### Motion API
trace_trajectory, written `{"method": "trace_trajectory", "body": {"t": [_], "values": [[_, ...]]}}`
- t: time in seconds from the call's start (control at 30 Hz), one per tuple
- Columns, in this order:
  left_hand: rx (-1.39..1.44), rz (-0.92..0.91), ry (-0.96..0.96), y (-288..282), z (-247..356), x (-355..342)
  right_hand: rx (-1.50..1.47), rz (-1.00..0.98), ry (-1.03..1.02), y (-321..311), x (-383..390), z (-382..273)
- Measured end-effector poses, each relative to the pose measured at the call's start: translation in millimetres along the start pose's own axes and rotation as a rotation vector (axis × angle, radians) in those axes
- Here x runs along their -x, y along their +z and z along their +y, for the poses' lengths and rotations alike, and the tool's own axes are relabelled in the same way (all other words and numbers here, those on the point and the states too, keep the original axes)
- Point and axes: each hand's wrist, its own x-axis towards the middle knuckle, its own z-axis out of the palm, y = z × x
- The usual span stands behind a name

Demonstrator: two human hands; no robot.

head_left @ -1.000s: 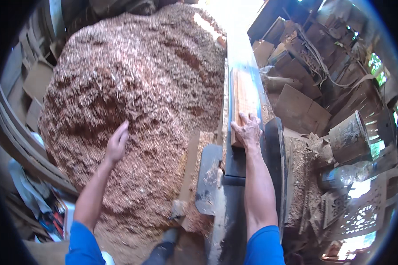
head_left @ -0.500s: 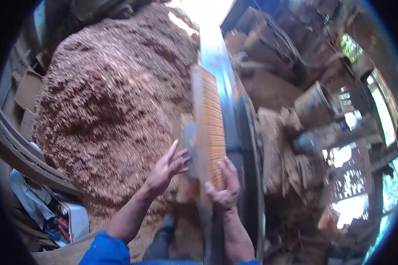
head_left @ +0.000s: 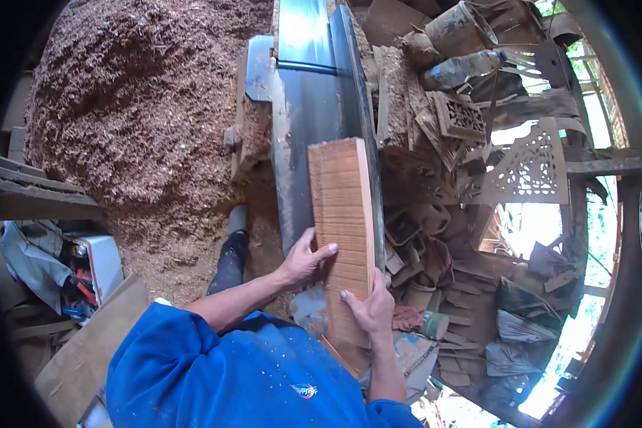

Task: The person planes a wood board using a jointer, carries it across the workshop, and uses a square and measuring tape to check another wood board on a table saw surface.

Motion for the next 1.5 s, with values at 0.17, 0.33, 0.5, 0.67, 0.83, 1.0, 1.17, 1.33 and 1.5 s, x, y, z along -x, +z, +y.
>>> {"method": "trace_trajectory", "body": {"t": [0.17,0.33,0.5,0.67,0.83,1.0,1.17,1.33,1.5], "values": [[-0.586,0.116,0.315,43,-28,30,0.429,0.232,-0.009,13,44,49],[-0.609,0.014,0.194,79,-74,23,0.606,0.313,0.008,40,43,81],[-0.626,0.088,0.346,67,-79,-40,0.689,0.419,-0.196,62,-19,76],[-0.704,0.121,0.472,33,-22,-126,0.549,0.359,-0.277,63,-118,42],[-0.702,0.131,0.493,17,27,-191,0.604,0.293,-0.190,58,-191,-3],[-0.755,0.159,0.522,2,57,-242,0.593,0.331,-0.252,57,-245,-25],[-0.918,0.187,0.628,-29,62,-286,0.590,0.331,-0.304,66,-281,-46],[-0.744,0.201,0.655,-19,75,-293,0.572,0.335,-0.295,60,-297,-45],[-1.404,0.108,0.619,-19,92,-296,0.575,0.344,-0.334,57,-308,-46]]}}
